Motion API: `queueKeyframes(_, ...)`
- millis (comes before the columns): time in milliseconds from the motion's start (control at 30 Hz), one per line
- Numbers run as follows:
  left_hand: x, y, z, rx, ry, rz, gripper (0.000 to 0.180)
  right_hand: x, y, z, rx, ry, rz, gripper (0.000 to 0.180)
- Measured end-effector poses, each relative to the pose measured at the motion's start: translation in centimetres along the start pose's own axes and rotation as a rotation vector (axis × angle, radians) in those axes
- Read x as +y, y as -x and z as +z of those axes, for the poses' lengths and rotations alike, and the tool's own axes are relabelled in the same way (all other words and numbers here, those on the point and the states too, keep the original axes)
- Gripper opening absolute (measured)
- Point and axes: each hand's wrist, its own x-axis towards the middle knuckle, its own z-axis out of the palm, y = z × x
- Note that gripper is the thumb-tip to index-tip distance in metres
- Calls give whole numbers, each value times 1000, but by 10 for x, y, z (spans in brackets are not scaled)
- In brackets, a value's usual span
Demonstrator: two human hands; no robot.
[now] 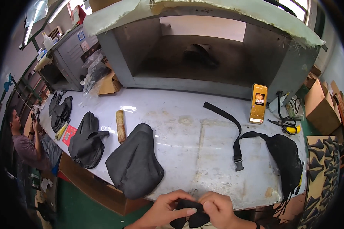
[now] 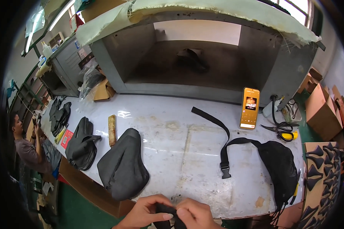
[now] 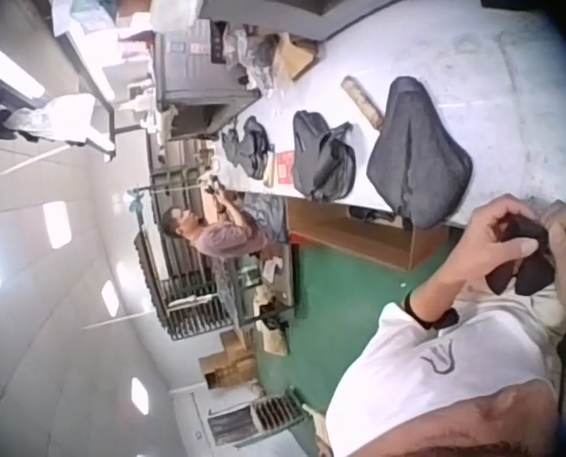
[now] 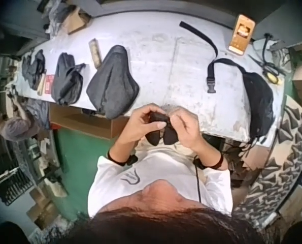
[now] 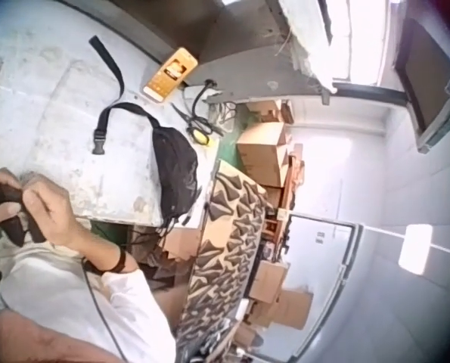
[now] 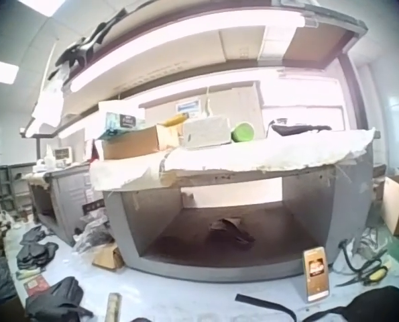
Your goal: The person picks up a bicycle saddle, turns it over, and presses the edges of the cover into the base. They then reach into a heating chamber to retrieve another saddle and repeat the pressing process on its edges.
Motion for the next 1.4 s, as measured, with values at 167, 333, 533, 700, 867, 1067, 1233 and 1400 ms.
queueKeyframes(167, -2, -5, 1, -31, 125, -85, 23, -4, -1, -1, 10, 283, -154, 20)
queueKeyframes(333, 2, 0, -2, -31, 52, -118, 24, 15, 11, -2, -131, -396, 523, 25)
queueKeyframes(533, -17, -15, -5, -40, 477, -171, 21, 5, 12, 6, 12, -221, 388, 28)
queueKeyframes(700, -21, -17, -8, -16, 547, -104, 22, -11, 1, 0, -102, 142, 124, 32)
queueKeyframes(867, -25, -22, -5, -124, 784, -242, 21, -1, 10, 3, -42, -47, 289, 30)
queueKeyframes(1067, -19, -17, 0, 53, 613, -101, 18, 6, 13, -8, -349, -169, 505, 27)
queueKeyframes(1233, -25, -18, 0, 91, 631, -75, 15, 17, 25, -4, -217, -439, 737, 14)
queueKeyframes(1400, -21, -20, 0, 136, 658, -15, 17, 21, 13, -13, -401, -713, 900, 17)
